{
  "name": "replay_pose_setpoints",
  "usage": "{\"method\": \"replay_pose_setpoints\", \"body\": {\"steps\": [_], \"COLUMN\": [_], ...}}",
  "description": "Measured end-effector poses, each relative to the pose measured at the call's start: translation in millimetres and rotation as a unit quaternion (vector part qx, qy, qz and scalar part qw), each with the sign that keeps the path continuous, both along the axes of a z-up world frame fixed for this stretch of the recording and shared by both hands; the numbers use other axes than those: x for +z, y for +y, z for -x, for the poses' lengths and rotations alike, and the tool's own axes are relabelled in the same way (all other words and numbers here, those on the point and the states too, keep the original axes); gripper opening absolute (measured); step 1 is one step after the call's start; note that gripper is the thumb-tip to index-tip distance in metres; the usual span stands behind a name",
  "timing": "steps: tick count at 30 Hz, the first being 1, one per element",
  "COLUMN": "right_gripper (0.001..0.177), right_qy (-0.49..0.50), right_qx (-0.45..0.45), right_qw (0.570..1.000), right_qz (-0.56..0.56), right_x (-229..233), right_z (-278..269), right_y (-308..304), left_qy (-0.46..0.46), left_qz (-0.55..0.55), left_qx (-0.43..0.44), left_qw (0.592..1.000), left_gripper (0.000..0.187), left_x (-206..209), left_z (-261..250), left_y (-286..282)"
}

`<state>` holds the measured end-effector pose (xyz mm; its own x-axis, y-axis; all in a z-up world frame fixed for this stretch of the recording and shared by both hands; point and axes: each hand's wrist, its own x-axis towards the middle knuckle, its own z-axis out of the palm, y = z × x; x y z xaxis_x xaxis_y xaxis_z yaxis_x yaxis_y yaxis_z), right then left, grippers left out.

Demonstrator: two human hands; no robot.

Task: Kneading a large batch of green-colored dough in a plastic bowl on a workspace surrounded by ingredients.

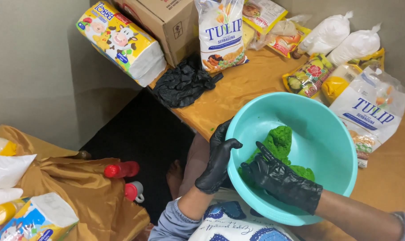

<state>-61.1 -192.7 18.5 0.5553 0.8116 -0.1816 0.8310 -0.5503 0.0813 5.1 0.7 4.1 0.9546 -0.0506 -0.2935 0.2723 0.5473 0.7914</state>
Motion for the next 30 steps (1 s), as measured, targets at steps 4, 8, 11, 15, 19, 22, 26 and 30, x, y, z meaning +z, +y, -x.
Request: {"method": "replay_pose_setpoints", "body": {"steps": [4, 8, 11, 15, 19, 22, 26, 30], "right_gripper": [0.021, 0.03, 0.063, 0.084, 0.078, 0.092, 0.106, 0.108], "right_qy": [-0.029, 0.092, 0.093, 0.128, 0.161, 0.201, 0.101, 0.0], "right_qx": [0.06, 0.067, 0.042, -0.091, -0.295, -0.439, -0.461, -0.353], "right_qw": [0.988, 0.938, 0.969, 0.946, 0.849, 0.803, 0.837, 0.914], "right_qz": [-0.139, -0.326, -0.223, -0.284, -0.407, -0.35, -0.277, -0.199], "right_x": [27, 46, 74, 95, 85, 87, 75, 84], "right_z": [0, 7, -3, -16, -15, -14, -6, -11], "right_y": [2, -21, -34, -69, -100, -107, -132, -101], "left_qy": [-0.01, -0.01, 0.011, 0.008, 0.025, 0.016, 0.018, 0.005], "left_qz": [-0.006, -0.002, -0.007, -0.011, -0.022, -0.039, -0.021, -0.03], "left_qx": [0.018, 0.017, 0.002, -0.016, -0.032, -0.049, -0.043, -0.051], "left_qw": [1.0, 1.0, 1.0, 1.0, 0.999, 0.998, 0.999, 0.998], "left_gripper": [0.071, 0.067, 0.068, 0.069, 0.066, 0.067, 0.073, 0.072], "left_x": [1, 3, 10, -5, -10, 0, 4, -8], "left_z": [0, 0, -1, -2, -2, 1, -1, -4], "left_y": [-3, -3, 0, -1, 5, 9, 5, 2]}}
